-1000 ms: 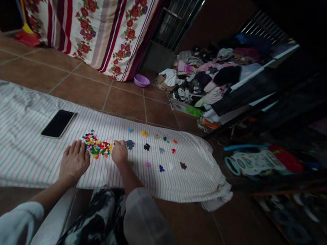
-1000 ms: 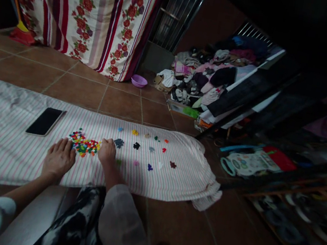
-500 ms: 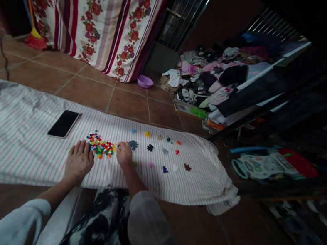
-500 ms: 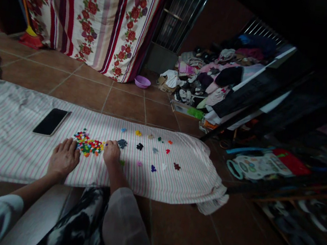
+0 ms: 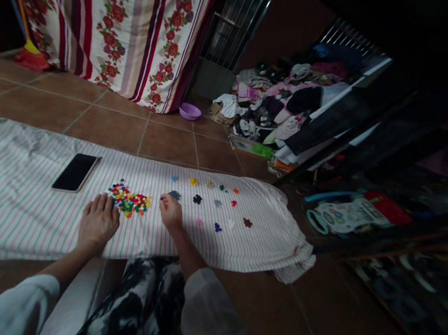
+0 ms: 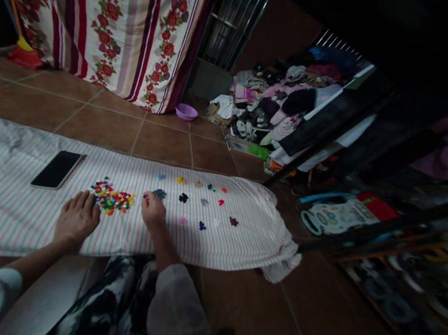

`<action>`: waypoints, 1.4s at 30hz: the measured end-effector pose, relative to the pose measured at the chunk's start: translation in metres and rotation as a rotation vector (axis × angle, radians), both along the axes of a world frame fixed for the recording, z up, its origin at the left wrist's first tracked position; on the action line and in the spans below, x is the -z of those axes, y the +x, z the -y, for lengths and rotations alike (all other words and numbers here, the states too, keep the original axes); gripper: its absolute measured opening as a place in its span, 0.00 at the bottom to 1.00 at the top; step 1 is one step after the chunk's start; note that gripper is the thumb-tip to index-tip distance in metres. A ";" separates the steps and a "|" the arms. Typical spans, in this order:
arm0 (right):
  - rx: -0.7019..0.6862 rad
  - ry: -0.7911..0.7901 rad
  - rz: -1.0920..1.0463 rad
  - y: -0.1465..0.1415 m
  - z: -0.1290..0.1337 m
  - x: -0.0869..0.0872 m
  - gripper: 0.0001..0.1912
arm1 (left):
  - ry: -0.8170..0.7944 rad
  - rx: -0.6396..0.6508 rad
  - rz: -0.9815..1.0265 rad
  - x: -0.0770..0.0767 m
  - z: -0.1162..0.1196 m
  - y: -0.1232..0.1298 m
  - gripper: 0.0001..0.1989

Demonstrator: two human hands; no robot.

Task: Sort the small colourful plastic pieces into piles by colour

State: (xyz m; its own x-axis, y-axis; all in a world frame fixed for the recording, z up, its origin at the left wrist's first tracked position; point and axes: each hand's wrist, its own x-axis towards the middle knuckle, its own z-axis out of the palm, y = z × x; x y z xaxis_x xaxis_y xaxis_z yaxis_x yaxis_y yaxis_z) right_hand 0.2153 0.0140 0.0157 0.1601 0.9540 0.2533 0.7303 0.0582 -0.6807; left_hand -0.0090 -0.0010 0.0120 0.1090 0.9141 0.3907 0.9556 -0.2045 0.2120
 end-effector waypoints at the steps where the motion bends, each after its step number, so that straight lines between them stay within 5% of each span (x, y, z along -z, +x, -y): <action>1: 0.010 0.024 -0.015 0.005 0.003 -0.001 0.12 | 0.002 0.000 -0.002 0.000 0.000 0.000 0.26; 12: 0.277 0.219 0.051 0.088 0.045 -0.013 0.16 | 0.000 0.017 0.024 -0.005 0.002 0.000 0.26; 22: 0.524 0.200 0.242 0.156 0.092 0.010 0.15 | -0.015 0.013 0.014 -0.009 0.003 0.001 0.26; 34: 0.515 0.146 0.266 0.161 0.103 0.034 0.17 | -0.022 0.006 0.010 -0.007 0.002 0.001 0.27; 42: 0.543 0.151 0.271 0.159 0.107 0.035 0.19 | -0.022 -0.003 -0.018 -0.009 0.003 0.002 0.28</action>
